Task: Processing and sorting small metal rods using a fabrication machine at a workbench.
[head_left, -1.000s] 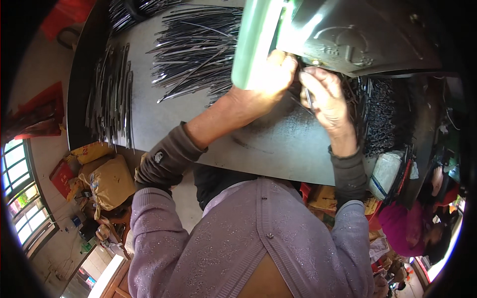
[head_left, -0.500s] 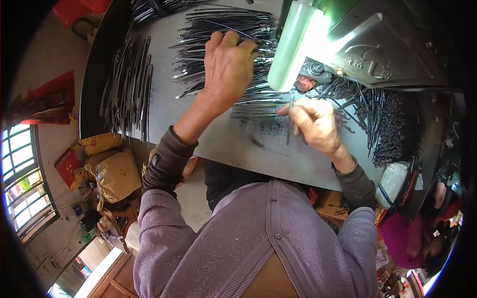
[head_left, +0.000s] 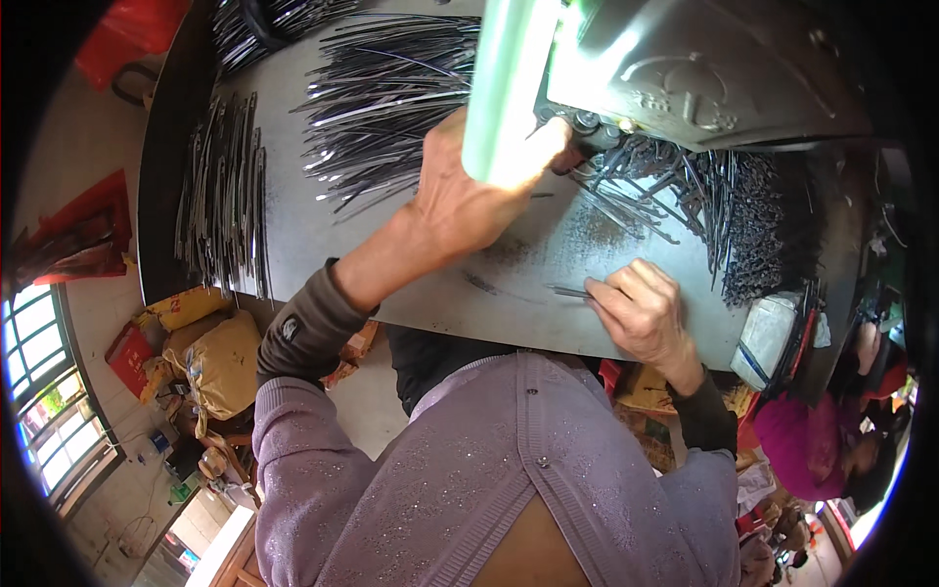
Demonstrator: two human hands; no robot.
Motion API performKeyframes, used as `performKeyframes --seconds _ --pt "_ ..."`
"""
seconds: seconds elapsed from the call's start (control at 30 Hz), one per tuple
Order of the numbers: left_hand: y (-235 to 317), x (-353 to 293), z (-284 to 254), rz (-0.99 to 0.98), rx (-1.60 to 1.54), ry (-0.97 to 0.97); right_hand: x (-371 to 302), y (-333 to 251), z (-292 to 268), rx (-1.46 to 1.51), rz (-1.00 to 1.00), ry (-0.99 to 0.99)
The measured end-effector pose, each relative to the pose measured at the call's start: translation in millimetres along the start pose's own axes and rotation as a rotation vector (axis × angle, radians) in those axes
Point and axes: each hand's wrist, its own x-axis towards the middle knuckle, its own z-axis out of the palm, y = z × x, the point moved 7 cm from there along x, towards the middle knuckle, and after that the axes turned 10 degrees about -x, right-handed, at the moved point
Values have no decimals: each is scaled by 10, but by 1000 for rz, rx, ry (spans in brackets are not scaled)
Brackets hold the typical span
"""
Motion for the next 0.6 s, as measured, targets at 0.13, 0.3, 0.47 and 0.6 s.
performKeyframes --seconds 0.13,0.3,0.47,0.6 --pt "-80 -97 133 -398 -686 93 62 103 9 26 234 87" --pt "-260 -320 519 -1009 -1337 65 214 458 258 741 729 161" --pt "-307 -310 531 -997 -1293 94 367 496 270 859 808 109" --pt "-306 -270 462 -859 -1094 198 401 495 267 906 804 115"
